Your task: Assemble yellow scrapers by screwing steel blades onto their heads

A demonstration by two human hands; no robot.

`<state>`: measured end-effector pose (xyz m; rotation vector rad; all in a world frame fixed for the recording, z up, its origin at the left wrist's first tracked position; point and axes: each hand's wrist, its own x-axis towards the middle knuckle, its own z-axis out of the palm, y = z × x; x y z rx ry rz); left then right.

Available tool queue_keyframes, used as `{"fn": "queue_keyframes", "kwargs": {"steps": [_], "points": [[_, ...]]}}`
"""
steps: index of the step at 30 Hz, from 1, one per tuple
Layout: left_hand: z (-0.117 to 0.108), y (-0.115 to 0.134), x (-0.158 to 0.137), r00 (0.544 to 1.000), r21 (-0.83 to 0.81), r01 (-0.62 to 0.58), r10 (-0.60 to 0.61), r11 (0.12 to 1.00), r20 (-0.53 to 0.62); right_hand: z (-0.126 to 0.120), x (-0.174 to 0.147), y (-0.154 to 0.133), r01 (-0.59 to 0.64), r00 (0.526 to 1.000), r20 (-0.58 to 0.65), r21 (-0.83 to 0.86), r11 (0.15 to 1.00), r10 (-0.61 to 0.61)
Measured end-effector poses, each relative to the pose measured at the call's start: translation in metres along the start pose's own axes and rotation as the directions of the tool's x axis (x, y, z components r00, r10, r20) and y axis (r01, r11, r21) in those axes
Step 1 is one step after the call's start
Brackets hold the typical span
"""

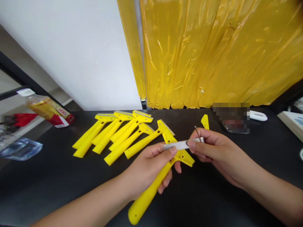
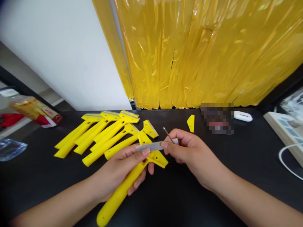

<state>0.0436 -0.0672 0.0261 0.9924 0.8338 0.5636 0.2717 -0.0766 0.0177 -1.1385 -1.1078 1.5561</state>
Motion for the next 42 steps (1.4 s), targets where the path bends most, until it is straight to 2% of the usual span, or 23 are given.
{"fn": "queue_keyframes", "kwargs": {"steps": [3,7,10,13,16,20,30,37,40,42], "points": [[-0.002,-0.001,-0.001,0.999,0.007,0.042,-0.042,0.999,0.031,0.002,-0.004,0.001,-0.030,0.999,0.042,0.125,0.992,0.024],[-0.003,-0.006,-0.001,0.978,0.081,0.119,-0.131,0.990,0.161,0.004,-0.009,-0.002,0.022,0.999,0.036,0.178,0.984,-0.029],[-0.001,-0.011,0.000,0.966,0.142,0.142,-0.169,0.980,0.198,0.000,-0.008,-0.007,0.139,0.989,-0.065,0.101,0.985,-0.133],[-0.001,-0.013,0.002,0.977,0.162,0.126,-0.150,0.979,0.151,-0.006,-0.006,-0.012,0.191,0.979,-0.054,-0.060,0.980,-0.194],[-0.003,-0.014,0.001,0.985,0.142,0.107,-0.124,0.984,0.120,-0.005,-0.005,-0.012,0.121,0.992,0.003,-0.231,0.965,-0.123],[-0.002,-0.015,-0.001,0.982,0.159,0.086,-0.111,0.984,0.155,0.005,-0.006,-0.007,0.043,0.999,0.003,-0.364,0.930,-0.045],[0.004,-0.013,-0.002,0.984,0.186,0.122,-0.143,0.975,0.106,0.014,-0.008,0.003,0.086,0.996,0.011,-0.406,0.910,-0.089],[0.002,-0.013,-0.001,0.976,0.203,0.149,-0.177,0.968,0.124,0.020,-0.010,0.004,0.090,0.995,0.074,-0.376,0.922,-0.067],[0.001,-0.011,-0.002,0.982,0.181,0.143,-0.163,0.973,0.100,0.007,-0.003,-0.001,0.160,0.987,0.103,-0.490,0.857,-0.126],[0.000,-0.010,-0.002,0.988,0.162,0.126,-0.138,0.979,0.065,-0.014,0.007,-0.003,0.212,0.966,0.040,-0.689,0.693,-0.255]]}}
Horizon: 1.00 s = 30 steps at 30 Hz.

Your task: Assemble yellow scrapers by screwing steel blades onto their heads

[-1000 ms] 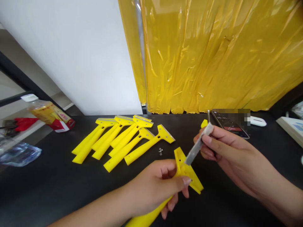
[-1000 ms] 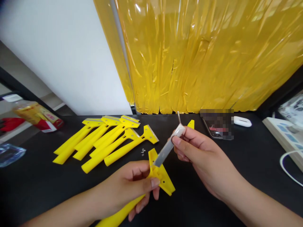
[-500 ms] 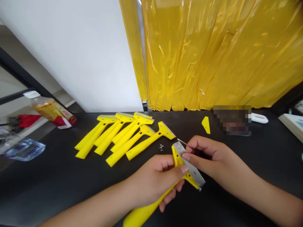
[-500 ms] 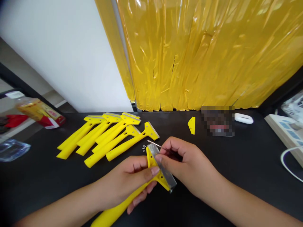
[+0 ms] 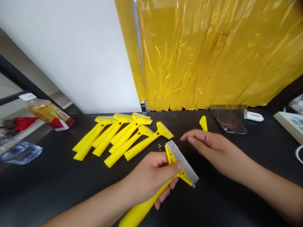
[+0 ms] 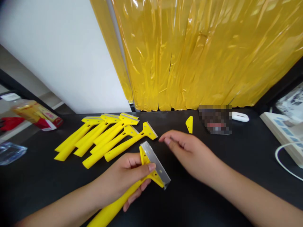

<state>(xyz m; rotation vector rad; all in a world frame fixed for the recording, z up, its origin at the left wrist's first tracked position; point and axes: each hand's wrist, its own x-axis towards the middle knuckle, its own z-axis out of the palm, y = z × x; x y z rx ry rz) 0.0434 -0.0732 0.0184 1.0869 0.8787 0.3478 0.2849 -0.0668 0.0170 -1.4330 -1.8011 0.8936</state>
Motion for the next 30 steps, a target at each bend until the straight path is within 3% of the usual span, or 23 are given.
{"fn": "queue_keyframes", "kwargs": {"steps": [2,4,8,15,24,30], "points": [[-0.001,0.001,-0.001,1.000,-0.006,-0.011,0.011,1.000,-0.019,-0.018,0.011,0.023,-0.057,0.989,-0.145,-0.387,0.920,0.000],[-0.002,0.003,-0.001,1.000,-0.003,-0.010,0.010,1.000,-0.022,-0.033,0.021,0.047,-0.112,0.976,-0.218,-0.484,0.868,0.004],[-0.004,0.005,-0.001,0.999,0.017,-0.019,0.019,1.000,-0.042,-0.040,0.030,0.073,-0.083,0.982,-0.188,-0.546,0.834,-0.026],[-0.008,0.008,0.000,0.995,0.027,-0.041,0.043,0.999,-0.087,-0.023,0.028,0.050,0.105,0.994,0.030,-0.452,0.886,-0.103],[-0.013,0.007,0.003,0.996,-0.005,-0.036,0.036,0.999,-0.080,-0.022,0.024,0.054,-0.068,0.993,0.068,-0.302,0.951,0.093],[-0.014,0.007,0.005,0.997,0.004,-0.023,0.024,1.000,-0.075,-0.021,0.018,0.035,-0.076,0.987,0.127,-0.191,0.979,0.101]]}}
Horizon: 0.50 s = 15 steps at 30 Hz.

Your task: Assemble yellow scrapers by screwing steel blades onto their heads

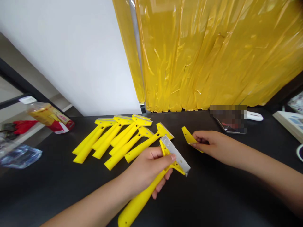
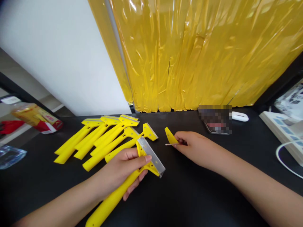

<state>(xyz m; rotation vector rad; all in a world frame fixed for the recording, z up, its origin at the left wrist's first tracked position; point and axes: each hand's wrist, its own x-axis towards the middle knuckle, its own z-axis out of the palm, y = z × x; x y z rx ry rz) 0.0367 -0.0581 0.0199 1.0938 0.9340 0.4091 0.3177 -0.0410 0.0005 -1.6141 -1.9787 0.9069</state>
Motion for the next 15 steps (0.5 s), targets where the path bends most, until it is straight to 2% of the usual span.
{"fn": "queue_keyframes", "kwargs": {"steps": [3,5,7,11,15], "points": [[0.002,-0.001,0.000,1.000,0.030,0.008,-0.008,1.000,-0.016,0.001,-0.008,-0.019,0.056,0.998,-0.020,0.168,0.984,-0.053],[0.003,-0.002,0.000,1.000,0.036,0.012,-0.012,0.999,-0.011,0.006,-0.014,-0.031,0.068,0.997,0.010,0.356,0.932,-0.077],[0.005,-0.002,-0.001,1.000,0.027,0.019,-0.019,0.999,0.002,0.014,-0.020,-0.041,0.031,0.995,0.066,0.484,0.874,-0.071],[0.006,-0.002,-0.002,0.998,0.009,0.008,-0.008,1.000,0.055,0.027,-0.027,-0.050,-0.002,0.996,0.071,0.552,0.834,-0.045],[0.005,-0.004,-0.003,0.997,0.020,-0.020,0.018,1.000,0.081,0.030,-0.027,-0.049,-0.005,0.994,0.094,0.568,0.823,-0.058]]}}
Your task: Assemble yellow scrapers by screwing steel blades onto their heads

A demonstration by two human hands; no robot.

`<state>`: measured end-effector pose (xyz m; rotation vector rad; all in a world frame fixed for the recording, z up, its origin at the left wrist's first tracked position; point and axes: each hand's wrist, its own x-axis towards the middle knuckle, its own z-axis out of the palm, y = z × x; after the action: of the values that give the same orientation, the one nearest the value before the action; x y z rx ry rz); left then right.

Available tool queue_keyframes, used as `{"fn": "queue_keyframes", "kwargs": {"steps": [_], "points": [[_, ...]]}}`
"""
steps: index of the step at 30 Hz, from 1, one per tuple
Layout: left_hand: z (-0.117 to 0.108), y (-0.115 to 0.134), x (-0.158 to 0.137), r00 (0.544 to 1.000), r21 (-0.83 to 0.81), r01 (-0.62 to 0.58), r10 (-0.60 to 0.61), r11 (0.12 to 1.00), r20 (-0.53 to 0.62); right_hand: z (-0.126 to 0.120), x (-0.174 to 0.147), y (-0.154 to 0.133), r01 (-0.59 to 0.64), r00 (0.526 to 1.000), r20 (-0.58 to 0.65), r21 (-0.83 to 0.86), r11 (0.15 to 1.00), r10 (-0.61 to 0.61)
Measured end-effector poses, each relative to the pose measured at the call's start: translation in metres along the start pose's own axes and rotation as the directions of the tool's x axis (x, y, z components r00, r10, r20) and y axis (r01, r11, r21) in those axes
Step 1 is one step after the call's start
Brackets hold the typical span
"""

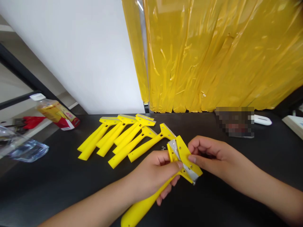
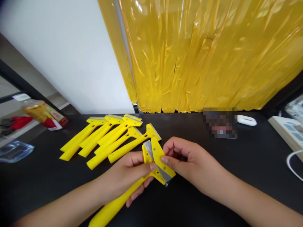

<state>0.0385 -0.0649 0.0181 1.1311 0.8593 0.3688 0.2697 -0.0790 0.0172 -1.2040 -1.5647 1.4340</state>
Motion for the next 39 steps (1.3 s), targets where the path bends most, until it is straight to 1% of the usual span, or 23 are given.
{"fn": "queue_keyframes", "kwargs": {"steps": [7,13,17,21,24,27,32,34,36,37,38,39], "points": [[0.005,-0.004,-0.001,0.999,0.016,-0.055,0.054,0.998,0.004,0.005,0.000,0.006,-0.020,0.999,0.050,-0.001,1.000,0.020],[0.005,-0.006,0.000,0.998,0.016,-0.068,0.068,0.998,0.000,0.007,0.001,0.007,-0.055,0.997,0.052,0.019,0.998,0.054],[0.005,-0.009,0.001,0.995,-0.031,-0.097,0.098,0.995,0.007,0.007,0.002,0.005,-0.112,0.990,0.103,0.104,0.988,0.101],[0.004,-0.009,0.001,0.996,-0.053,-0.088,0.088,0.995,0.002,0.007,0.002,0.004,-0.142,0.985,0.121,0.169,0.975,0.122],[0.003,-0.007,0.000,0.995,-0.043,-0.097,0.096,0.994,-0.023,0.006,0.002,0.005,-0.106,0.990,0.106,0.154,0.982,0.090],[0.003,-0.005,0.000,0.993,-0.032,-0.110,0.109,0.993,-0.037,0.004,0.002,0.007,-0.068,0.996,0.069,0.096,0.993,0.061],[0.005,-0.005,0.000,0.994,0.003,-0.105,0.105,0.994,-0.036,0.005,0.001,0.004,-0.052,0.998,0.040,0.000,0.999,0.052],[0.005,-0.004,-0.001,0.994,0.039,-0.093,0.095,0.995,-0.062,0.006,-0.001,0.000,-0.038,0.999,0.009,-0.043,0.998,0.039],[0.004,0.000,-0.004,0.988,0.118,-0.095,0.108,0.988,-0.107,0.007,-0.005,-0.005,0.004,0.996,-0.086,-0.094,0.996,-0.012],[0.004,0.002,-0.007,0.981,0.193,-0.111,0.139,0.975,-0.136,0.007,-0.007,-0.007,0.031,0.990,-0.135,-0.116,0.993,-0.046],[0.004,0.005,-0.010,0.967,0.292,-0.141,0.195,0.946,-0.166,0.007,-0.010,-0.011,0.057,0.983,-0.166,-0.128,0.990,-0.078],[0.004,0.007,-0.013,0.941,0.428,-0.191,0.289,0.883,-0.176,0.008,-0.014,-0.014,0.079,0.981,-0.168,-0.124,0.989,-0.099]]}}
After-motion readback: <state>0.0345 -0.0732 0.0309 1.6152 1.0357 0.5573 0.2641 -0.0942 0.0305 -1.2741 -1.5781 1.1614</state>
